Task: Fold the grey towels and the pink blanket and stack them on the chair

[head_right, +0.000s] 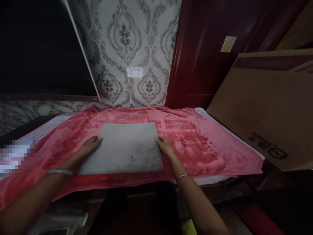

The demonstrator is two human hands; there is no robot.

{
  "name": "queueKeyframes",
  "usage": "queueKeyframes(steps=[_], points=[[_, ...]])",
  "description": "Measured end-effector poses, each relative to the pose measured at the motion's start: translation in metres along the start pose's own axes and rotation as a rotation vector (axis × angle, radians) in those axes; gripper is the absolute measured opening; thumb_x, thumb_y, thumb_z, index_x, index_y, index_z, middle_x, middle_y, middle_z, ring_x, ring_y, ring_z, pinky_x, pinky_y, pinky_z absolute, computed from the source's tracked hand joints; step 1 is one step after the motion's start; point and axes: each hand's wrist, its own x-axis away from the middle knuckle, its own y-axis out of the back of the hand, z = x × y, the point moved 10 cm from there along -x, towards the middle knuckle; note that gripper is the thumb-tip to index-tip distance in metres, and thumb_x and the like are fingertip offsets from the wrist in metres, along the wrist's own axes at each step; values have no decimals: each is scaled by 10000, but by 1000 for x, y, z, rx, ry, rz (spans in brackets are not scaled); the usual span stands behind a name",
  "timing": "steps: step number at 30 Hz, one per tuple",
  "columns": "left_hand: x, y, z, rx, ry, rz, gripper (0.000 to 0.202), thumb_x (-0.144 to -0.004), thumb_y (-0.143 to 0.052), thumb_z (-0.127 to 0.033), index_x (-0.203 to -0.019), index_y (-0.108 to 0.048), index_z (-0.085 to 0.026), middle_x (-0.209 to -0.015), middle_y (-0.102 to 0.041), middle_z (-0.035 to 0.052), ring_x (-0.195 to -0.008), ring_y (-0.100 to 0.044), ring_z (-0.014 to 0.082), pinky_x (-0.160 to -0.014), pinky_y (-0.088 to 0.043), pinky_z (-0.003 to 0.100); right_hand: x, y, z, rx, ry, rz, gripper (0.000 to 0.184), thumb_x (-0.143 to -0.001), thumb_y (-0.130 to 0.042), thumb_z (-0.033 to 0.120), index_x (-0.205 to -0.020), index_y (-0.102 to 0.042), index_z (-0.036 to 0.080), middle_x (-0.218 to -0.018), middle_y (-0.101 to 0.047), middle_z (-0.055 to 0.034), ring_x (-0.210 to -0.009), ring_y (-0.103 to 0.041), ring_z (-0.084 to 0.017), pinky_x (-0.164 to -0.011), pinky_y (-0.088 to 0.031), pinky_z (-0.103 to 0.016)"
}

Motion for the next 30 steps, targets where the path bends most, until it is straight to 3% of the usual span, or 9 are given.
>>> queueKeyframes(steps=[4,8,11,17,23,30], points=[[6,-13,-3,-198,-2,19,584,-993,-393,-366,-1453,-527,-32,-1316,-686,259,-1205,-673,380,-987,-533,490,15,-1,7,91,60,-28,368,-743,-696,343,-1072,-746,187,-970,-751,-50,-905,-663,-244,-863,-512,-355],[11,-15,0,-220,25,23,616,-1013,-348,-379,-1513,-472,-42,-1369,-660,246,-1251,-646,378,-1022,-512,482,28,-7,22,273,138,-47,519,-782,-699,280,-1287,-673,164,-1180,-729,-102,-1034,-658,-248,-934,-489,-335],[11,-14,-1,-238,31,11,631,-1016,-327,-384,-1518,-461,-26,-1378,-650,255,-1256,-640,386,-1026,-507,491,26,-12,24,385,96,-31,457,-857,-659,285,-1291,-667,140,-1185,-727,-129,-1055,-667,-255,-915,-499,-322],[9,-12,-2,-241,11,-32,618,-1005,-342,-385,-1490,-498,-35,-1307,-691,252,-1202,-670,381,-997,-525,499,-3,-11,23,357,14,-22,324,-902,-651,334,-1166,-734,166,-1105,-759,-104,-997,-697,-256,-860,-526,-314],[9,-10,1,-226,16,-28,644,-1000,-324,-416,-1491,-497,-36,-1298,-695,250,-1203,-667,390,-995,-521,502,-45,-8,30,289,-19,-60,235,-798,-755,282,-982,-772,137,-1021,-764,-146,-999,-695,-321,-883,-525,-365],[9,-8,7,-160,2,-63,656,-993,-333,-434,-1487,-503,-38,-1293,-702,242,-1209,-664,384,-999,-516,507,-57,-24,30,18,32,-20,316,-886,-583,264,-1142,-755,200,-946,-772,-37,-884,-713,-206,-809,-564,-300]])
